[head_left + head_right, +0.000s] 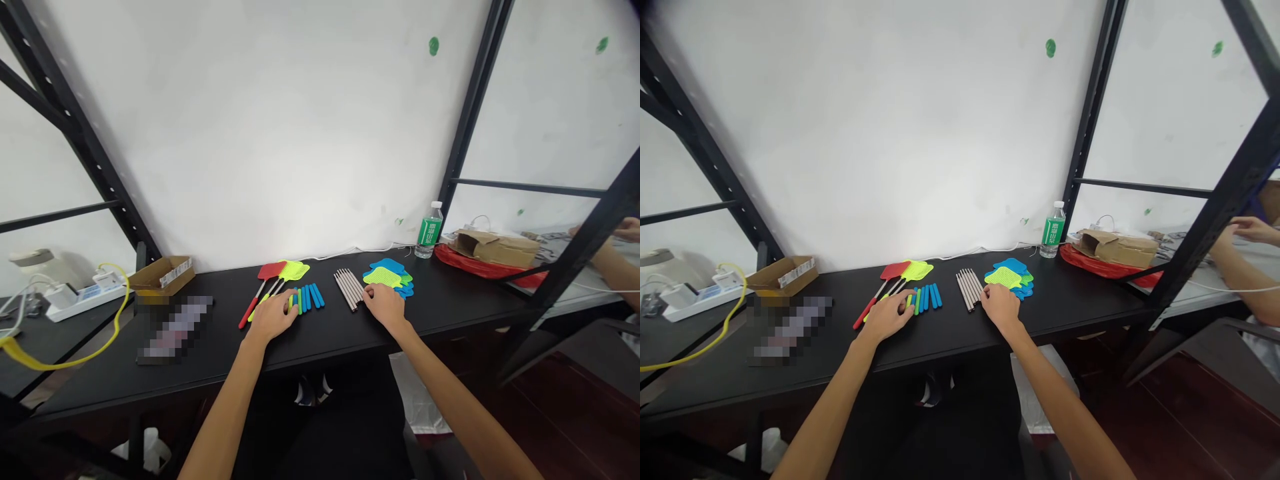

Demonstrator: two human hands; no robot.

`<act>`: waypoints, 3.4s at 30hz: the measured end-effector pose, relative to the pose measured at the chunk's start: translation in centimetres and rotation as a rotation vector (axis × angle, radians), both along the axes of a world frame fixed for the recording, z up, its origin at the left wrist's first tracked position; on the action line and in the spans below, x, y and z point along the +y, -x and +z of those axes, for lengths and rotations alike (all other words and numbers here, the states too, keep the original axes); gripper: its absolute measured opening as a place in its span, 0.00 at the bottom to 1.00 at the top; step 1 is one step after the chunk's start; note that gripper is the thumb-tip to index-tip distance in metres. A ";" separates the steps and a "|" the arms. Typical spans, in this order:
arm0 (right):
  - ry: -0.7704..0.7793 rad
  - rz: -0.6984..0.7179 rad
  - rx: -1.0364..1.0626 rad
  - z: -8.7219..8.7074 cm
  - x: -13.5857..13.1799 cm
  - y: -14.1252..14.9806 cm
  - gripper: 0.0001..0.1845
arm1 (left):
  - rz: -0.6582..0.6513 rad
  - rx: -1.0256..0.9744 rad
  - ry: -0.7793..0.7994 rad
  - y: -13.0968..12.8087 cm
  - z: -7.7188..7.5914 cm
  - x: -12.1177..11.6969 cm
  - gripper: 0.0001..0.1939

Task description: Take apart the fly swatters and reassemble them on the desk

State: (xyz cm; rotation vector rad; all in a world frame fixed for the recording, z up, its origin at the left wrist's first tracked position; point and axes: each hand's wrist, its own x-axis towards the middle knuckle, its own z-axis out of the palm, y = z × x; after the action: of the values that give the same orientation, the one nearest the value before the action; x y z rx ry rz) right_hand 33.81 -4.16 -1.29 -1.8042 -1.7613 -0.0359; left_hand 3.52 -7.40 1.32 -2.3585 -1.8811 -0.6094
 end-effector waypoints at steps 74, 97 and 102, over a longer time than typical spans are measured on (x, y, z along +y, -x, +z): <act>0.253 0.498 1.447 0.7 -0.5 4.5 0.16 | -0.301 -0.271 -0.208 1.0 -1.5 1.6 0.19; 0.255 0.697 1.310 1.2 -1.5 4.9 0.23 | -0.351 -0.292 -0.170 0.8 -1.4 1.2 0.18; 0.176 0.718 1.198 1.0 -1.5 5.6 0.23 | -0.338 -0.279 -0.139 0.6 -1.4 1.1 0.18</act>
State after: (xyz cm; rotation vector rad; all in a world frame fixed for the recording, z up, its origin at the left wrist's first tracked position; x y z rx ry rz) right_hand 28.20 -5.61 -0.24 -0.7860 -1.3387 1.2307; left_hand 2.89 -6.32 -0.06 -2.6282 -1.4688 -1.1112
